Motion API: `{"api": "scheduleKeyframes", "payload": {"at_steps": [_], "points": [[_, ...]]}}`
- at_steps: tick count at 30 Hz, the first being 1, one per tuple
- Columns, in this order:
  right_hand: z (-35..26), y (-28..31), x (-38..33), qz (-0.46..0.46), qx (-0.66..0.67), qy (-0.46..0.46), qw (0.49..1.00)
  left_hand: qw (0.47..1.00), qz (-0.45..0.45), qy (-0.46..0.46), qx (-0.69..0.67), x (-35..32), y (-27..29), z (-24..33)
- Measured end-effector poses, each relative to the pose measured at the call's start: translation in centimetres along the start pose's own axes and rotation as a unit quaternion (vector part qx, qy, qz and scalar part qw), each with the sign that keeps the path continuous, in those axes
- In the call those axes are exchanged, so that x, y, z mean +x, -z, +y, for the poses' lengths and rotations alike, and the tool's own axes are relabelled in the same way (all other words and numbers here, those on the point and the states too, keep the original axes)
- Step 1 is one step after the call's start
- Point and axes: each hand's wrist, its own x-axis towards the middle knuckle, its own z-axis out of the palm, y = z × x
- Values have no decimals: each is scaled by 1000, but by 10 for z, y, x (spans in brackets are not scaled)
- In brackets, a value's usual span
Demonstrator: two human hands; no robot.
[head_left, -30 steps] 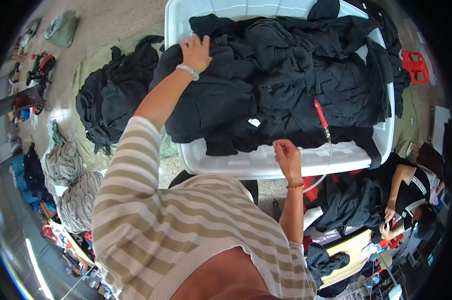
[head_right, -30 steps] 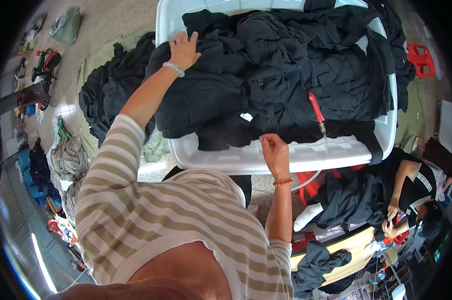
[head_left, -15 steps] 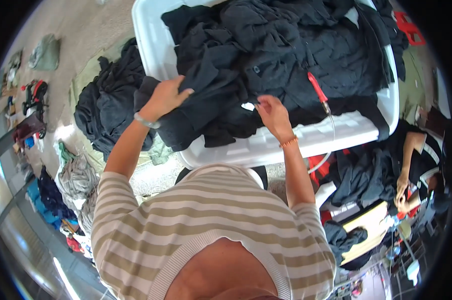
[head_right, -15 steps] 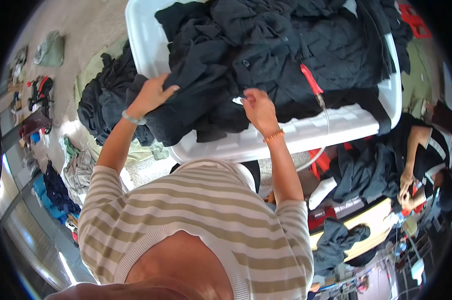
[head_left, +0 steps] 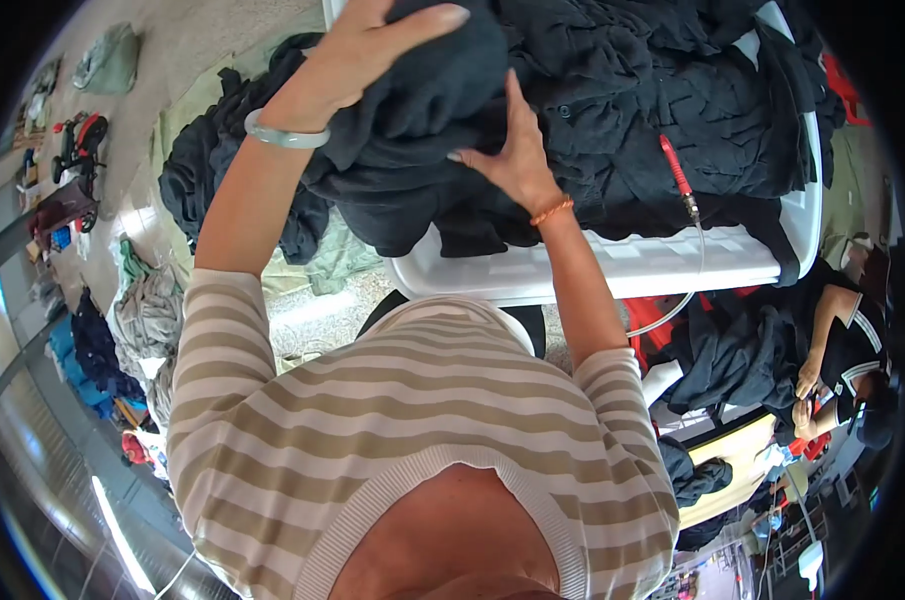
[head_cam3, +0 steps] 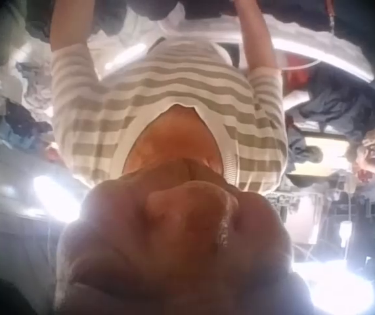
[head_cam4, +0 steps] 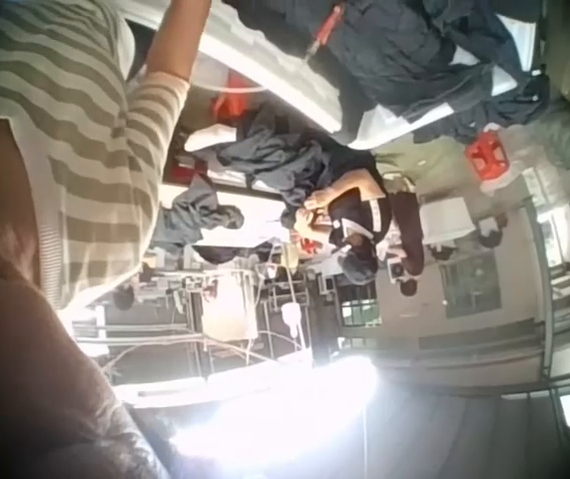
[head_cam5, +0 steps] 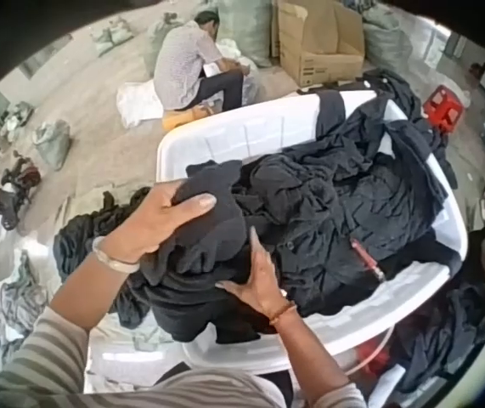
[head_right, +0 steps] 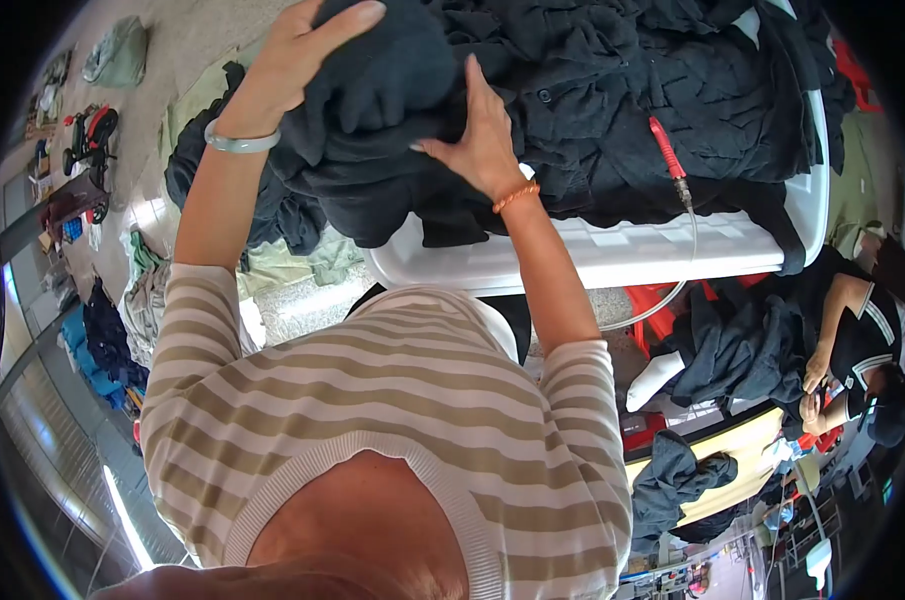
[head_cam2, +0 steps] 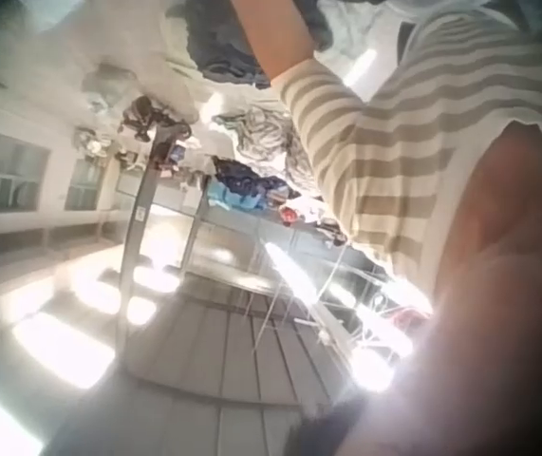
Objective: Inspecting garments and using a thread trimmer to remove loose threads.
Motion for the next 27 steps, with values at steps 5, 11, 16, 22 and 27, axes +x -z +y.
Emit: {"api": "scheduleKeyframes", "payload": {"at_steps": [5, 11, 16, 22, 27], "points": [[-15, 25, 34, -125, 350, -157, 915, 980, -76, -118, 139, -9, -6, -13], [58, 69, -53, 123, 223, -107, 961, 843, 72, 113, 521, -72, 93, -152], [33, 115, -59, 172, 334, -241, 895, 908, 159, 106, 374, -101, 104, -167], [42, 184, 2, 281, -159, -149, 934, 900, 423, -104, -16, -70, 143, -53], [-80, 222, 50, 378, 319, -57, 867, 875, 440, -190, -68, -92, 191, 20]]}}
